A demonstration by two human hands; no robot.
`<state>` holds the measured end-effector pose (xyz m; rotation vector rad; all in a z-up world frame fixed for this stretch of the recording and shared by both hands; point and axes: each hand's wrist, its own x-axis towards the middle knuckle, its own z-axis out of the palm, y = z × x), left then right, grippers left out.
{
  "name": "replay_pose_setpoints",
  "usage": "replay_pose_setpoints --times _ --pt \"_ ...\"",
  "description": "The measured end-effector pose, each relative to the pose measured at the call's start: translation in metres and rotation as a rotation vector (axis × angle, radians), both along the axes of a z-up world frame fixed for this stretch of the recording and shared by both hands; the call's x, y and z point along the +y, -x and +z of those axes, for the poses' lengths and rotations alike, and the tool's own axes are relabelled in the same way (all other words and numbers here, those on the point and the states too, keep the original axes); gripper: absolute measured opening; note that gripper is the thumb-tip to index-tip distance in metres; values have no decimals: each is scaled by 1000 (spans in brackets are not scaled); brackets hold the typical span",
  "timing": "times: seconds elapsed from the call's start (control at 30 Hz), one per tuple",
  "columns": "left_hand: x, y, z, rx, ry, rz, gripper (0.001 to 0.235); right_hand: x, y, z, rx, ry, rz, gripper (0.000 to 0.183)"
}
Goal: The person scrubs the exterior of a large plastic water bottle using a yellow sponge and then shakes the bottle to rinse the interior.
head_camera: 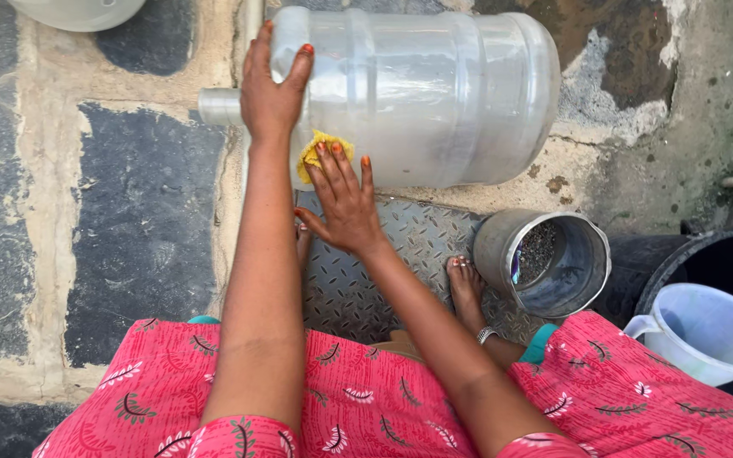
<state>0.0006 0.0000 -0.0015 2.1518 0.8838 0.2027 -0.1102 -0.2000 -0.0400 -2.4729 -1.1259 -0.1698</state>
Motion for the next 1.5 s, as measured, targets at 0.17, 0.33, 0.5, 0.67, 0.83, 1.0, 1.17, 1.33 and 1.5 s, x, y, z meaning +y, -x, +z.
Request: replay_pose_setpoints --times 0.17,0.33,0.5,0.67,0.83,1.0,1.17,1.33,1.5 --pt "13 1 -3 -60 48 -15 86 -66 -33 -30 -248 -126 -200 90" --pt "29 12 -16 -129 93 -111 85 -189 -118 -45 -70 -84 -986 64" --pt "6 57 -43 -400 453 27 73 -229 -192 -29 772 -803 -677 96" --pt "-34 72 -53 -538 515 68 91 -223 -222 -13 867 -772 -699 112" --pt "-16 54 -14 -208 404 200 99 -216 -229 17 755 -624 -788 111" --pt "2 54 8 7 150 189 96 -204 -196 45 738 -261 -1012 101" --pt "8 43 -1 -151 75 165 91 -131 -146 40 211 -24 -900 96" --pt "14 36 -15 -169 107 168 90 -38 -79 45 54 -6 -257 104" --pt "17 37 -21 -170 97 168 89 -20 -46 41 256 426 50 94"
